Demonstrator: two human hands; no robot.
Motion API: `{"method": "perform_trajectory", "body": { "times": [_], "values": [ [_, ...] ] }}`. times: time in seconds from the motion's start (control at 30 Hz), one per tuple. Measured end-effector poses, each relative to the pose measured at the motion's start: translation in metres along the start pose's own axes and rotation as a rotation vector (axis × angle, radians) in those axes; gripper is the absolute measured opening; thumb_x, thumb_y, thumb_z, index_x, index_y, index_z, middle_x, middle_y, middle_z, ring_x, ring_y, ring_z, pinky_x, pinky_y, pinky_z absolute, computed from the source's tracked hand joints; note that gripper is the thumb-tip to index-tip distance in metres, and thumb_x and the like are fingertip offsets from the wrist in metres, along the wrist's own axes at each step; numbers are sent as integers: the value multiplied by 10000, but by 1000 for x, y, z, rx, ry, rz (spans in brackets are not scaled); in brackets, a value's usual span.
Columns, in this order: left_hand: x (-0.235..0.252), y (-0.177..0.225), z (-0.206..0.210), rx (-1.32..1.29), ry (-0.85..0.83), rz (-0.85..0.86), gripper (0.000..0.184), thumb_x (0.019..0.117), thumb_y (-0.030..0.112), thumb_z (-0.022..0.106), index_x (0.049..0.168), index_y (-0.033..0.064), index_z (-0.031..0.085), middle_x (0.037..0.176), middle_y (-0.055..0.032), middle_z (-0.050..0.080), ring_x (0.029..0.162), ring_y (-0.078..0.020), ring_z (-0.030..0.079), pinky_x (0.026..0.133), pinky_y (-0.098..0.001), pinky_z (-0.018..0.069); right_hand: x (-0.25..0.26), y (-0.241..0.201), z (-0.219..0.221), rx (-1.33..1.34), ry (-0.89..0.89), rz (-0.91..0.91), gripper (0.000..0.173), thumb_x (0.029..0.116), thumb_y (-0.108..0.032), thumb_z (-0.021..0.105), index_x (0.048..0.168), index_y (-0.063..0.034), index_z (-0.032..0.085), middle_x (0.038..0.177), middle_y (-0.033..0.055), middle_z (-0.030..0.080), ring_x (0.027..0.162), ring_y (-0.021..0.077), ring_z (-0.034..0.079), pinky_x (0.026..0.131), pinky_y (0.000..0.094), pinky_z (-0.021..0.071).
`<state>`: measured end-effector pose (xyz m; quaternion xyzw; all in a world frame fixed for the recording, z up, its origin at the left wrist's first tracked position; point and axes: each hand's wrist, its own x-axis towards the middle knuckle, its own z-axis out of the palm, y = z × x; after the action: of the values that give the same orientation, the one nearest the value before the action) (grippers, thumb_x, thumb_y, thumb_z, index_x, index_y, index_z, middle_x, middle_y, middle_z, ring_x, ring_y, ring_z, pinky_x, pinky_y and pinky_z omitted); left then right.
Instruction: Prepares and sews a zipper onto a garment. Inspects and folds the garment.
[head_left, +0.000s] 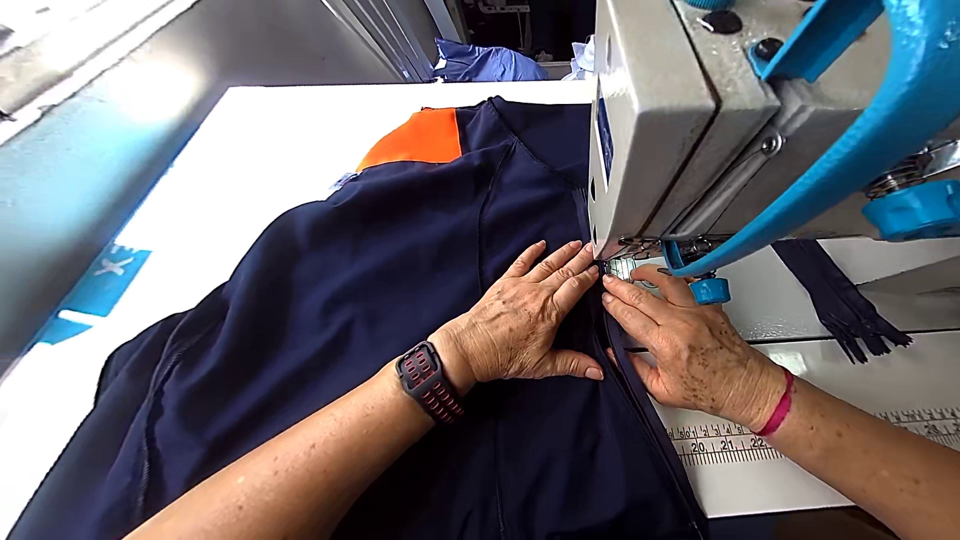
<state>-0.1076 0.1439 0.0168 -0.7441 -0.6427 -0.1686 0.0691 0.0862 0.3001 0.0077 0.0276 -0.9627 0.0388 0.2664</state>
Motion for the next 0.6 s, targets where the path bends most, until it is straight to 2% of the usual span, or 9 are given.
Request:
{"method": "perform_trajectory", "body": {
  "times": [0.13, 0.2, 0.23, 0.37, 0.47, 0.53, 0.6],
  "values": [
    [-3, 10, -2, 42, 0, 11, 909, 935, 755, 355, 1376, 4, 612, 1497, -191, 543, 1438, -334, 470, 1144, -600, 352, -1, -3, -1, -31, 18, 6, 432, 897, -377, 523, 1133, -131, 789, 1239, 86, 718, 1157, 324, 628, 870, 516, 449],
    [-5, 18, -5, 19, 56, 23, 750, 966, 666, 432, 1266, 21, 673, 1402, -167, 620, 1375, -309, 537, 1131, -523, 411, 0, -2, -1, -22, 27, -9, 393, 892, -346, 525, 1075, -121, 790, 1210, 63, 726, 1127, 296, 622, 873, 489, 429],
    [-8, 22, -5, -5, 71, 24, 733, 973, 664, 432, 1246, 27, 671, 1346, -157, 655, 1336, -300, 574, 1111, -492, 443, 0, -2, -1, -14, 29, -16, 383, 890, -328, 527, 1063, -113, 793, 1202, 55, 734, 1127, 288, 627, 881, 485, 432],
    [-10, 26, -4, -33, 48, 1, 1003, 882, 846, 323, 1390, 29, 606, 1327, -150, 670, 1307, -310, 592, 1072, -502, 468, 0, -4, -2, 2, 32, -23, 338, 915, -273, 514, 1025, -116, 792, 1189, 55, 742, 1141, 276, 630, 898, 489, 419],
    [-5, 23, -3, -5, 47, 0, 1065, 830, 899, 284, 1362, 51, 649, 1271, -126, 686, 1261, -300, 601, 1026, -504, 465, -2, -4, -3, 9, 54, -22, 332, 929, -257, 523, 1060, -127, 799, 1058, 47, 735, 1055, 256, 637, 872, 470, 431],
    [-5, 22, -2, 29, 43, 14, 1066, 802, 912, 307, 1339, 64, 668, 1265, -118, 690, 1251, -295, 606, 1017, -497, 467, -3, -4, -4, 14, 57, -23, 335, 937, -239, 523, 1087, -132, 803, 925, 38, 685, 967, 242, 613, 848, 444, 409],
    [-7, 23, -2, 39, 37, 17, 1053, 797, 907, 338, 1341, 68, 666, 1298, -120, 682, 1273, -292, 599, 1031, -485, 467, -4, -5, -4, 15, 57, -19, 339, 942, -233, 519, 1099, -136, 803, 859, 25, 658, 918, 226, 600, 839, 429, 391]
  ]
}}
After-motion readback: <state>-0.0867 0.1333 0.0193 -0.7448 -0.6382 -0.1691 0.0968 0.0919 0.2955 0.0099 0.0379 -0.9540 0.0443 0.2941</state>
